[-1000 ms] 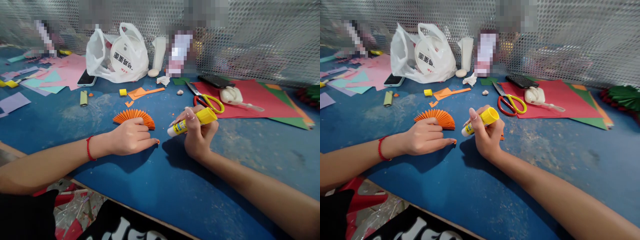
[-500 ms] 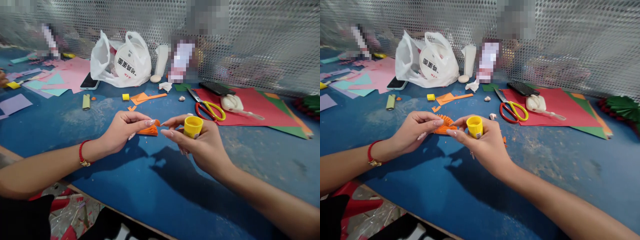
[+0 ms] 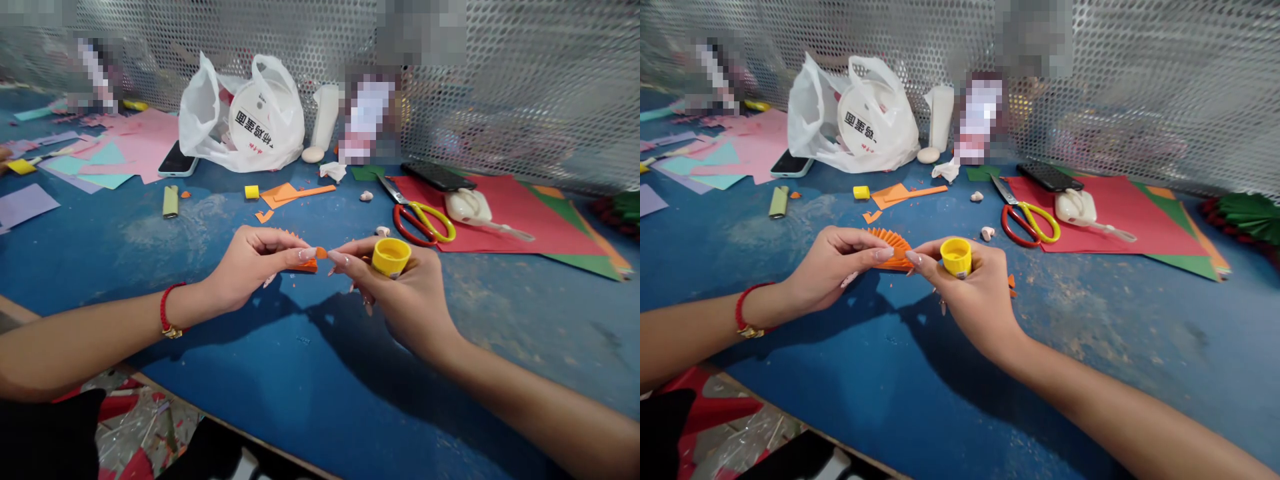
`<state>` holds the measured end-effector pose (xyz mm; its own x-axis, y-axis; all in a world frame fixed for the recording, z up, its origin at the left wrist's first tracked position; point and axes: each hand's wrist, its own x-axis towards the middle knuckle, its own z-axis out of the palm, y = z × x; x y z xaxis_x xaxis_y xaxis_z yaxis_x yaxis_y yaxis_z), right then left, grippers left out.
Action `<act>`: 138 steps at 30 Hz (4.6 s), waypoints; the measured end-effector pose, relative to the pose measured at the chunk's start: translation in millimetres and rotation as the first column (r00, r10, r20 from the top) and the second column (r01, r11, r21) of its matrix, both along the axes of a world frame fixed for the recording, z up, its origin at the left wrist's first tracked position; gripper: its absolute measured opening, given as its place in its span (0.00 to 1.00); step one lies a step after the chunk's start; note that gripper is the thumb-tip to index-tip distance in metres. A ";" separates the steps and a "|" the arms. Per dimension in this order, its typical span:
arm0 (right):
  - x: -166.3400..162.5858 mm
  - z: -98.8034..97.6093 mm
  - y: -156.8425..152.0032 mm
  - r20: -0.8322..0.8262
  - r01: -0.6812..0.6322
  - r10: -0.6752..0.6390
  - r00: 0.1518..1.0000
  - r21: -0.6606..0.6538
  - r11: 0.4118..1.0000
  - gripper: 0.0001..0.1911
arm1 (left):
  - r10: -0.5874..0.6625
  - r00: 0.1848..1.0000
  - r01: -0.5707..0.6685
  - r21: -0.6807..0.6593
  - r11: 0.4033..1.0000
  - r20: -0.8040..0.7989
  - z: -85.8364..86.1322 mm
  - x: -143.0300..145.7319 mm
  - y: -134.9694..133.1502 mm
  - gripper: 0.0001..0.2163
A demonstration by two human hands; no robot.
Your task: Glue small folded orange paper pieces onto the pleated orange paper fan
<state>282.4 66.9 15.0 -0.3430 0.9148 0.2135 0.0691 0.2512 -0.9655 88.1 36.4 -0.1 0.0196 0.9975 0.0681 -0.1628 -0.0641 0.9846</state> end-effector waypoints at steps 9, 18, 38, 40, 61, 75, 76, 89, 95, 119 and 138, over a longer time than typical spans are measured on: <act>0.4 0.3 -1.0 -0.016 -0.029 0.028 0.999 -0.076 0.997 0.08 | 0.000 1.000 0.000 -0.004 1.000 0.018 0.9 1.5 -2.6 0.02; -1.3 -2.6 -1.1 -0.015 0.015 -0.015 1.000 0.010 1.000 0.06 | -0.009 1.000 0.008 0.006 1.000 0.023 -0.4 1.9 -1.6 0.01; 14.2 3.2 28.8 0.298 -0.159 -0.035 0.954 0.600 0.784 0.02 | 0.212 0.509 0.177 0.343 0.923 -0.834 -0.6 -31.3 23.8 0.19; 16.9 0.1 36.8 0.342 -0.209 -0.028 0.939 0.636 0.742 0.04 | 0.154 0.411 0.216 0.260 0.941 -0.899 -5.3 -36.4 28.8 0.24; 15.9 -15.9 23.7 0.608 -0.613 0.248 0.754 0.517 0.598 0.08 | -0.431 0.536 0.689 0.081 0.720 -0.726 5.9 -39.2 31.2 0.18; 14.1 -27.0 28.4 0.647 -0.606 0.217 0.731 0.470 0.642 0.08 | -0.360 0.476 0.725 0.126 0.677 -0.802 5.0 -39.4 32.9 0.13; 14.2 -27.4 28.7 0.646 -0.603 0.211 0.733 0.475 0.641 0.08 | -0.353 0.480 0.721 0.133 0.680 -0.803 5.0 -39.2 32.9 0.13; 15.3 -27.7 30.2 0.687 -0.634 0.206 0.697 0.457 0.624 0.08 | -0.152 0.536 0.638 0.280 0.717 -0.830 12.0 -37.3 27.6 0.03; 13.9 -26.0 28.4 0.653 -0.627 0.239 0.718 0.460 0.629 0.08 | -0.150 0.519 0.627 0.255 0.736 -0.841 9.7 -37.6 28.4 0.01; 13.7 -30.6 29.3 0.632 -0.624 0.270 0.727 0.443 0.644 0.08 | -0.078 0.487 0.648 0.300 0.700 -0.870 10.0 -38.5 26.8 0.01; 14.1 -23.4 25.9 0.616 -0.583 0.256 0.745 0.414 0.699 0.08 | -0.002 0.526 0.612 0.378 0.695 -0.850 8.5 -26.6 18.0 0.05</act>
<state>296.5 92.8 -8.4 -0.8578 0.4092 0.3110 0.2181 0.8378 -0.5005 61.5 54.3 8.4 0.6614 0.6437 0.3850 0.4559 -0.7526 0.4752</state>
